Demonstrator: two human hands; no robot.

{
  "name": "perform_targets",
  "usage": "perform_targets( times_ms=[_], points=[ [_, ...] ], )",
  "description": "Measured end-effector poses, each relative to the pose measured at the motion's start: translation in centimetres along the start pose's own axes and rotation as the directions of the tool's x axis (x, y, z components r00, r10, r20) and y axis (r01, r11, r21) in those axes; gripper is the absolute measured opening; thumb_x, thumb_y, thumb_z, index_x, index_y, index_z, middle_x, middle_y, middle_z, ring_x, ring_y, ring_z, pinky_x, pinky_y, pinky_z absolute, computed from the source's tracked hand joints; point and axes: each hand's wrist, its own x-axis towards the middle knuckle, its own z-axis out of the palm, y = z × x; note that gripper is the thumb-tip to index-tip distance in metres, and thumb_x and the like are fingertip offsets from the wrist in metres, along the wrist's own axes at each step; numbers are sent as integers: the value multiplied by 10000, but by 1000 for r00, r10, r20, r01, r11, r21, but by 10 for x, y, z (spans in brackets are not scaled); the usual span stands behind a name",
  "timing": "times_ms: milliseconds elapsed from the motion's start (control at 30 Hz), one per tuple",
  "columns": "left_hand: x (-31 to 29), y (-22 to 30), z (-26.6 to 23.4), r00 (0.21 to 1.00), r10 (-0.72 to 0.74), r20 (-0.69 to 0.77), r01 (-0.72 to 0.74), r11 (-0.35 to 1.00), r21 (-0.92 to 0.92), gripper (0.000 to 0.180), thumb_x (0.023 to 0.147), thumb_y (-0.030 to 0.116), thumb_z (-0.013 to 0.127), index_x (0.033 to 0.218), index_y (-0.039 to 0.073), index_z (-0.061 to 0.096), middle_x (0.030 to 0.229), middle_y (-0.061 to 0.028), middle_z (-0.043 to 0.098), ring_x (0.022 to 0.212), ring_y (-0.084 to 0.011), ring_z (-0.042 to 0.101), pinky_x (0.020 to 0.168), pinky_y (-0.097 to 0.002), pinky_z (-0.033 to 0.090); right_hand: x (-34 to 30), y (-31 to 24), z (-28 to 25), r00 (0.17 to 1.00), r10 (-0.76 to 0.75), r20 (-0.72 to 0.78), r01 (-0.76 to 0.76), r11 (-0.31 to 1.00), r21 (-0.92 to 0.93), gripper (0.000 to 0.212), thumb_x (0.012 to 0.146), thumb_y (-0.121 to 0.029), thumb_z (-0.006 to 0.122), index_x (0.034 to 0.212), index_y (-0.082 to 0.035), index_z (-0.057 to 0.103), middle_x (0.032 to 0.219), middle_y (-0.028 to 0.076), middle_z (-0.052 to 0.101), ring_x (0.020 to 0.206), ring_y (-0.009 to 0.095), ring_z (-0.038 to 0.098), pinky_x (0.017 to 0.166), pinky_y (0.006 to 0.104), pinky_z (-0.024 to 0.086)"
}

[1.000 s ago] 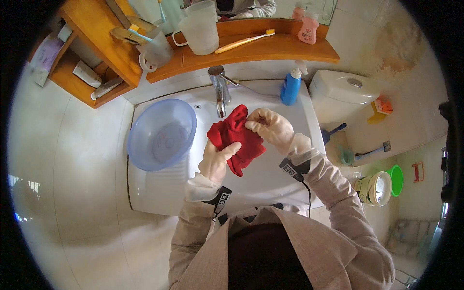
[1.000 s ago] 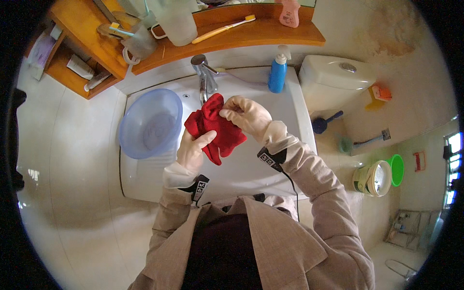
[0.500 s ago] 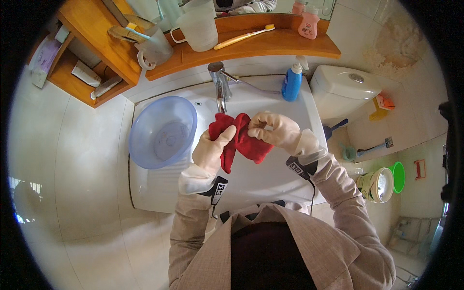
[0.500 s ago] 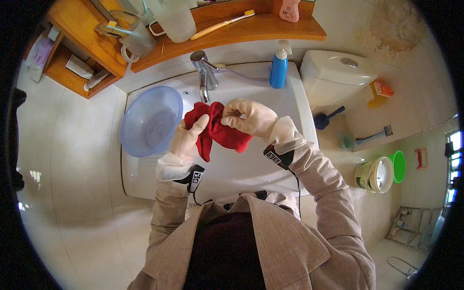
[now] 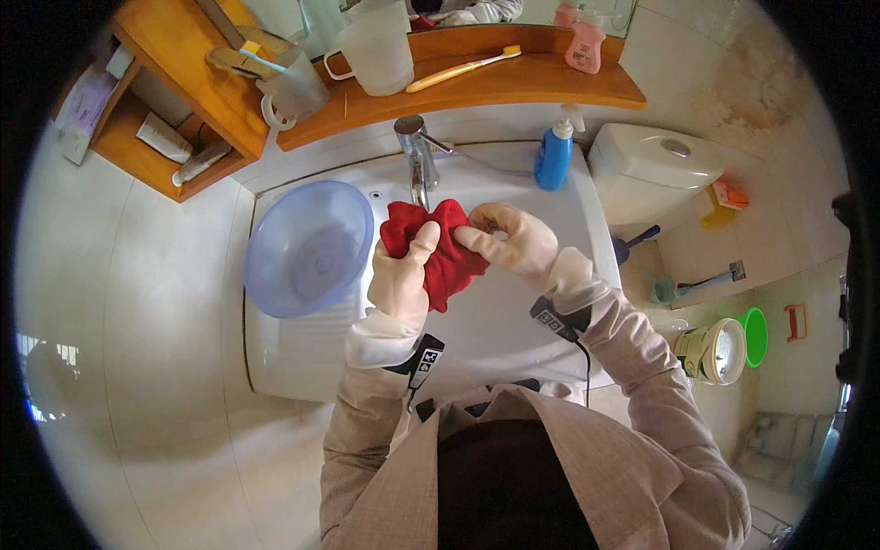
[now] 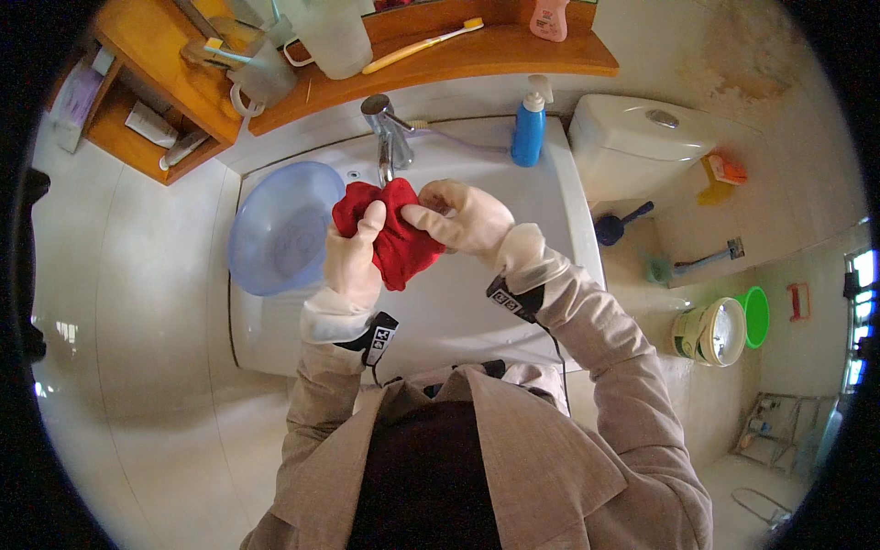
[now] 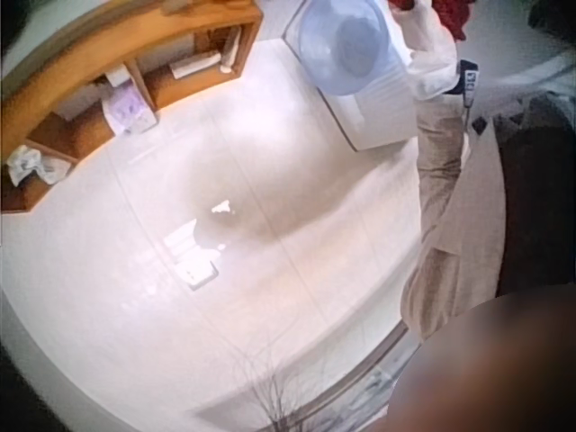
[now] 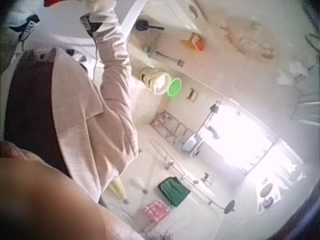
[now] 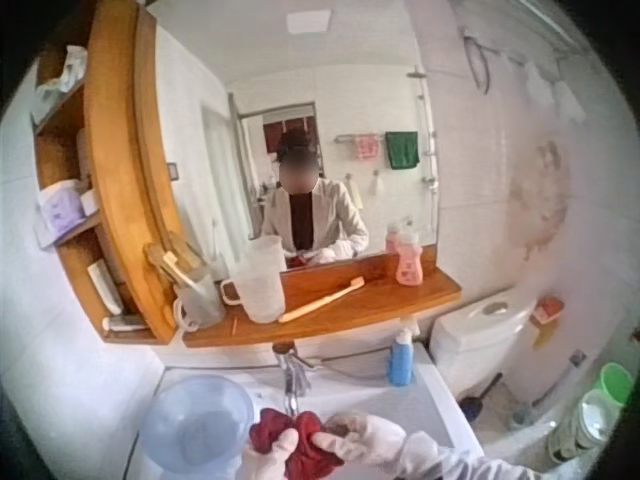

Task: The person washes a red cloth in a bathroom sink. They wet the cloth under running water, apply liquid soap, and rub the cloth repeatedly with both hands, then rinse it under the tap.

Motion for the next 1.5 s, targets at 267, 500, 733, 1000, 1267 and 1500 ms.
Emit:
perform_targets(
  times_ms=[267,500,733,1000,1267,1500],
  points=[
    [-2,6,-9,991,-31,127,-2,967,255,369,870,296,738,1116,56,602,952,-22,643,820,-128,597,739,-305,490,6,11,5,994,-83,-77,84,996,7,257,956,-212,563,1053,11,649,856,184,665,769,284,654,708,365,518],
    [-4,11,-26,982,-98,158,71,983,170,465,864,376,730,1119,9,597,879,-64,667,763,-164,638,733,-304,514,21,28,-17,827,-493,-268,395,851,-347,141,902,-88,552,965,-6,647,858,191,657,796,352,640,703,407,516],
    [7,17,-23,968,122,221,-221,830,512,592,831,516,709,1137,21,603,1027,-66,649,954,-172,589,859,-309,442,18,16,-4,989,-112,-95,133,958,253,346,1018,-322,505,1106,-5,613,830,30,630,764,142,573,732,291,488],
    [5,7,-9,985,-48,165,60,996,-66,433,904,297,679,1214,5,599,1021,-52,680,889,-149,617,793,-322,495,29,23,-21,975,-171,-144,218,878,425,640,983,-583,417,1196,-4,585,1067,92,640,1006,175,588,948,343,442],
    [12,10,-27,937,-154,314,287,851,-439,533,981,404,508,1343,15,477,1280,-145,594,1153,-281,584,1011,-424,446,26,86,17,923,-88,375,-161,796,584,755,830,-587,681,1320,-39,510,1301,99,550,1239,191,489,1054,372,375],
    [10,-10,-50,998,50,26,-37,929,-369,519,985,410,513,1361,58,451,1303,-90,571,1168,-228,562,955,-383,476,16,72,21,994,-2,106,-93,472,877,215,836,0,616,1017,-91,546,988,43,624,875,168,614,833,326,520]
  ],
)
